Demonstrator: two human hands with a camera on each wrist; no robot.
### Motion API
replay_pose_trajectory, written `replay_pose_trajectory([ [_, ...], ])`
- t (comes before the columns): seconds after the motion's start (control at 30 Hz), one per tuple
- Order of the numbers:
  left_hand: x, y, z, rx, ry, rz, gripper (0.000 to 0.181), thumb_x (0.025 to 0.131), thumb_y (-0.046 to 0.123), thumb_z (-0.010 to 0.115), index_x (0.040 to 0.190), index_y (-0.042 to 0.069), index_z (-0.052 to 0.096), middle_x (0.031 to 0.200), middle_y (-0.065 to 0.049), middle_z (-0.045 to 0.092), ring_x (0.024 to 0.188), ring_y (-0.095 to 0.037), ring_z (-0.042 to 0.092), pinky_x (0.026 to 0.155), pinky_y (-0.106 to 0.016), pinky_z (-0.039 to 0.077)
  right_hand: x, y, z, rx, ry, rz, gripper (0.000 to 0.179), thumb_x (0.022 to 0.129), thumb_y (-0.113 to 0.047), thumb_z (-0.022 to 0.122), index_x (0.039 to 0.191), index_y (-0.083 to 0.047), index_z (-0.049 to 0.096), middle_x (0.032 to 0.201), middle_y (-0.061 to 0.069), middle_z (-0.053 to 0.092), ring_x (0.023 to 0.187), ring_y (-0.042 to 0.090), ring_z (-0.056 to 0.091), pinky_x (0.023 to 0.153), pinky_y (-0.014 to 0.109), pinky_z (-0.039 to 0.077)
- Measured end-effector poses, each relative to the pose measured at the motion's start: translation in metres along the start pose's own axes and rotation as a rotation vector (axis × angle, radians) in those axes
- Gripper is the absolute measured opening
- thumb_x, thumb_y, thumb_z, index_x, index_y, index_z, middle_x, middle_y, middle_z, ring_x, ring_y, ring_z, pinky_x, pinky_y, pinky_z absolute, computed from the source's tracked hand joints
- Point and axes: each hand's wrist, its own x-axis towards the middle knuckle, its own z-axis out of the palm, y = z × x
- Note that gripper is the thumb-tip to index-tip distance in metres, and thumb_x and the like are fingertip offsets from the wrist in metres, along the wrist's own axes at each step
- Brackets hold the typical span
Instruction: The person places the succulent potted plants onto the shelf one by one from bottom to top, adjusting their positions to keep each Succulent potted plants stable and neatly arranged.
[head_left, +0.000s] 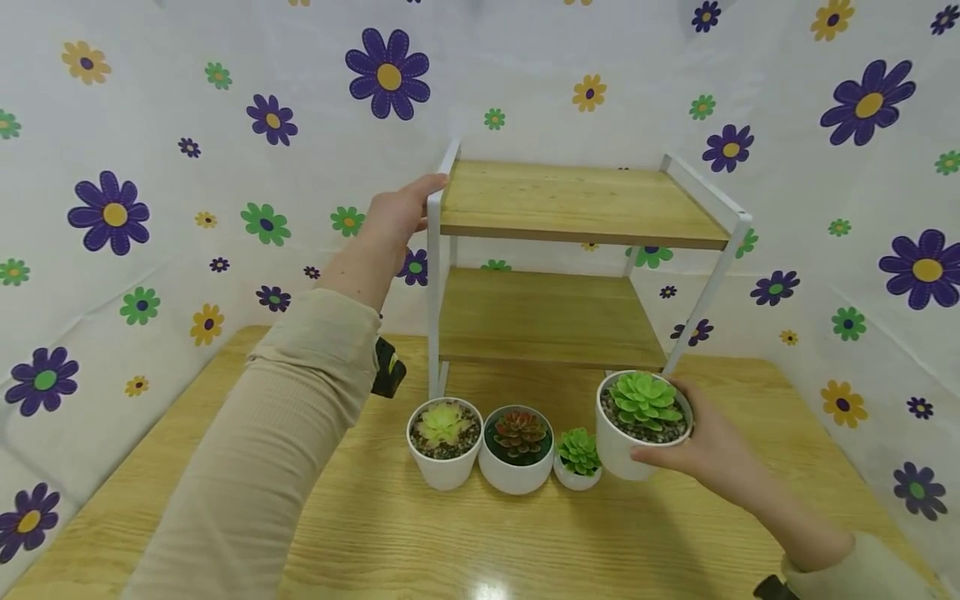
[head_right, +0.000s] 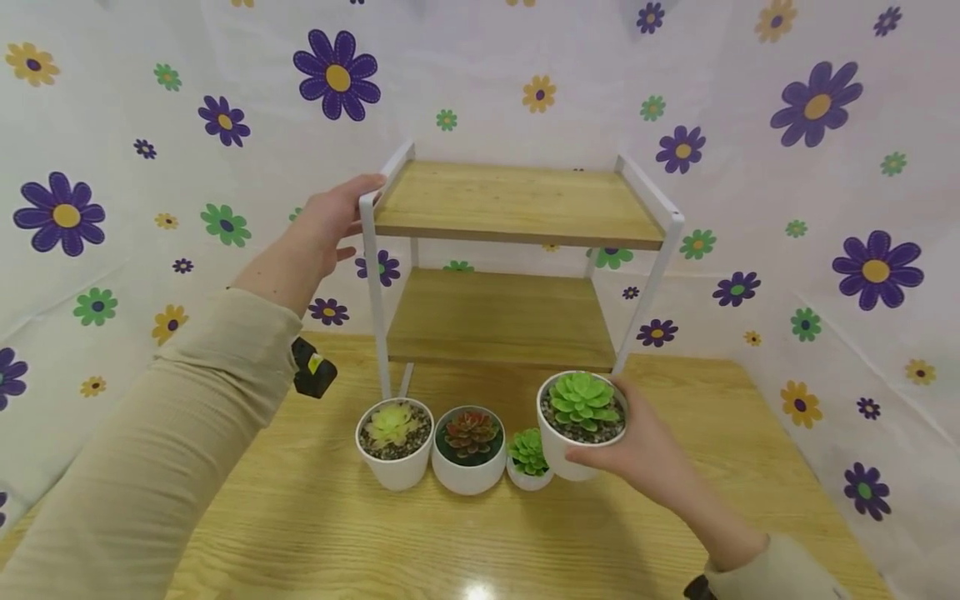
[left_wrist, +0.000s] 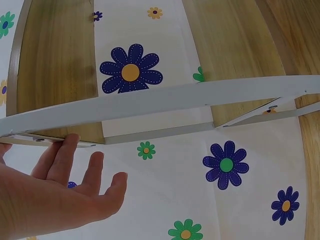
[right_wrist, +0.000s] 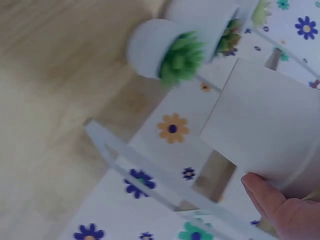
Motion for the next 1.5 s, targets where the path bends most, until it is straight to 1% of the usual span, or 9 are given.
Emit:
replay_pose_trajectory([
  [0.23,-0.001,0.002,0.001,-0.006,0.007,0.005,0.063,0.09,0.055,0.049,0.143,0.021,0.038,0.146,0.002,0.04,0.138,-0.02,0.031,0.117,-0.047,0.019,0.024,-0.045,-0.013,0.067,-0.047,-0.03,0.098,0.073,-0.032,0.08,0.143,0.002,0.021,0.138,0.026,0.038,0.125,0.043,0.043,0.098,0.057,0.042],
  [0.33,-0.001,0.003,0.001,0.001,0.008,0.007,0.064,0.09,0.055,0.048,0.143,0.021,0.038,0.146,0.002,0.04,0.138,-0.02,0.03,0.117,-0.048,0.018,0.038,-0.063,-0.015,0.073,-0.042,-0.028,0.098,0.073,-0.035,0.079,0.144,0.0,0.022,0.14,0.024,0.038,0.128,0.041,0.041,0.102,0.057,0.038],
  [0.5,-0.002,0.002,0.002,-0.004,-0.001,0.0,0.063,0.09,0.055,0.048,0.142,0.021,0.038,0.146,0.002,0.04,0.138,-0.02,0.03,0.116,-0.05,0.017,0.064,-0.085,-0.01,0.106,-0.031,-0.023,0.095,0.073,-0.034,0.079,0.145,-0.006,0.024,0.144,0.018,0.037,0.132,0.036,0.037,0.107,0.055,0.033],
  [0.6,-0.001,0.0,0.001,-0.012,0.001,-0.003,0.064,0.09,0.055,0.049,0.142,0.021,0.038,0.146,0.002,0.04,0.138,-0.02,0.03,0.116,-0.05,0.017,0.08,-0.095,-0.004,0.124,-0.019,-0.028,0.095,0.073,-0.032,0.079,0.145,-0.006,0.024,0.144,0.016,0.038,0.133,0.034,0.037,0.109,0.051,0.032],
  [0.7,0.0,0.0,0.001,-0.016,0.003,-0.001,0.064,0.09,0.055,0.049,0.142,0.02,0.038,0.146,0.002,0.04,0.137,-0.02,0.031,0.116,-0.05,0.017,0.093,-0.102,0.004,0.129,-0.007,-0.033,0.095,0.073,-0.031,0.079,0.145,-0.004,0.024,0.144,0.016,0.038,0.133,0.033,0.038,0.11,0.049,0.032],
  [0.93,0.0,0.0,0.002,-0.021,0.009,0.002,0.063,0.09,0.054,0.05,0.142,0.02,0.039,0.146,0.002,0.041,0.137,-0.02,0.032,0.117,-0.049,0.016,0.118,-0.111,0.025,0.157,-0.006,-0.003,0.097,0.072,-0.034,0.079,0.146,-0.005,0.023,0.146,0.015,0.037,0.133,0.031,0.037,0.109,0.047,0.034],
  [1.27,0.001,0.0,0.0,-0.052,0.025,-0.003,0.065,0.088,0.052,0.053,0.141,0.015,0.039,0.144,0.0,0.042,0.134,-0.02,0.036,0.116,-0.043,0.02,0.139,-0.125,0.041,0.224,-0.032,0.057,0.104,0.073,-0.04,0.078,0.149,-0.009,0.014,0.152,0.013,0.026,0.138,0.028,0.032,0.109,0.045,0.034],
  [1.37,0.0,0.0,0.0,-0.051,0.027,0.0,0.066,0.088,0.052,0.054,0.141,0.016,0.039,0.145,0.001,0.042,0.134,-0.02,0.037,0.117,-0.043,0.02,0.145,-0.127,0.044,0.214,-0.043,0.074,0.105,0.073,-0.043,0.077,0.15,-0.011,0.012,0.153,0.012,0.026,0.138,0.028,0.032,0.109,0.045,0.035],
  [1.5,0.0,0.0,0.001,-0.061,0.016,0.007,0.068,0.087,0.052,0.055,0.142,0.015,0.038,0.144,0.0,0.042,0.134,-0.02,0.037,0.117,-0.042,0.019,0.151,-0.128,0.048,0.159,-0.036,0.091,0.106,0.073,-0.045,0.077,0.15,-0.011,0.013,0.152,0.013,0.027,0.137,0.03,0.033,0.108,0.046,0.036],
])
